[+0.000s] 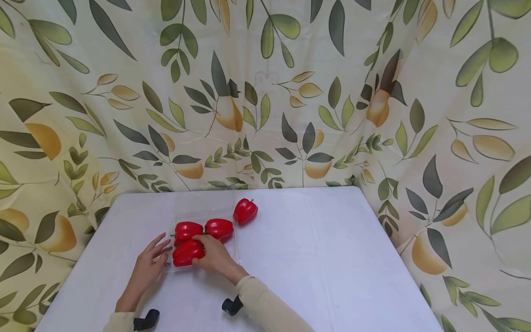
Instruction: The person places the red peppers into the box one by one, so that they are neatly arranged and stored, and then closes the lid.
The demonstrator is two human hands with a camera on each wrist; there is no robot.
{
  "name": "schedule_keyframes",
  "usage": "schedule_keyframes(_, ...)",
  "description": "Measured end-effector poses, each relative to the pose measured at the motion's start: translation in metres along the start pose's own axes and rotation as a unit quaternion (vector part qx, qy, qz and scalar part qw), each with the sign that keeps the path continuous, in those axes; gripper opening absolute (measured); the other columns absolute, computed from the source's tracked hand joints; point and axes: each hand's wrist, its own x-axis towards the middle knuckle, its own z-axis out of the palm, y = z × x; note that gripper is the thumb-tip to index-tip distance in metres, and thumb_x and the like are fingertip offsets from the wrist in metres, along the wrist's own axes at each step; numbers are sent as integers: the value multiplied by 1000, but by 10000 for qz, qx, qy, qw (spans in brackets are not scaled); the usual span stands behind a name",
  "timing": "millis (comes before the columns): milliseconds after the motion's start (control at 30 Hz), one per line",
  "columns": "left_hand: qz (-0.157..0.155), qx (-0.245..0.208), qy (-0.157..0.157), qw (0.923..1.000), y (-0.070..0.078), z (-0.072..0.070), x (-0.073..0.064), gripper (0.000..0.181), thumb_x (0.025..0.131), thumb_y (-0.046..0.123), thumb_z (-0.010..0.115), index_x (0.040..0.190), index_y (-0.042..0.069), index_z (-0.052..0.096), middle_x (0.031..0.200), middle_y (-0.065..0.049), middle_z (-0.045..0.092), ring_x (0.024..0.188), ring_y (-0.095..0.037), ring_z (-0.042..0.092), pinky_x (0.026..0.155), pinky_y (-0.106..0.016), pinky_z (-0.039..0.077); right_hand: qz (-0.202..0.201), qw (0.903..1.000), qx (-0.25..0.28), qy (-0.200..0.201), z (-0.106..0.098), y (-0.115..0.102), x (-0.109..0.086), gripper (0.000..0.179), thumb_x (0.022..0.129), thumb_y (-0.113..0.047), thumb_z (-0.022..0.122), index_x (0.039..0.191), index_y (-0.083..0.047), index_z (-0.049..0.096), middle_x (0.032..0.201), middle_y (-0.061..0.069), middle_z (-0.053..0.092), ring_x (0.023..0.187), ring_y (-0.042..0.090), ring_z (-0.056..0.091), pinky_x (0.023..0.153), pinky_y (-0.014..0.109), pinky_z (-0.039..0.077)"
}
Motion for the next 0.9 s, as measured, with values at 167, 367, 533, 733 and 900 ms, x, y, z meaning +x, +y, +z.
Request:
schedule_keyframes(167,75,29,88,9999,-1,0,-2,39,94,4,55,133,0,59,152,-17,44,114,-36,66,76,-27,61,-25,10000,60,-21,0,-1,-1,68,78,-22,81,139,-20,52,133,1,59,120,21,55,88,34,60)
schedule_keyframes(367,104,-30,76,9999,-2,0,-1,40,94,4,55,133,1,59,152,-16,44,113,-35,67,76,-23,61,-15,9999,138,19,-1,1,-1,69,77,-21,83,138,-21,52,135,0,58,123,22,55,88,35,60)
schedule_keyframes(533,105,-7,22,9999,-2,0,0,40,94,3,56,134,1,58,152,-17,43,114,-35,66,79,-29,61,-46,9995,288,78,-2,3,-1,69,77,-19,83,138,-21,52,136,1,57,124,24,54,87,34,60)
schedule_keyframes(733,70,-4,14,10000,0,-1,0,40,94,4,56,134,1,58,152,-17,43,115,-35,66,79,-28,61,-121,9981,565,189,-6,3,-4,68,76,-17,83,137,-18,53,135,3,57,123,28,55,88,34,60)
schedule_keyframes(900,53,-46,9,10000,2,-1,-1,40,94,4,56,134,1,58,152,-17,43,115,-35,66,79,-27,61,-121,9977,625,212,-8,1,-6,66,77,-17,82,137,-18,53,135,2,57,125,29,55,90,35,60)
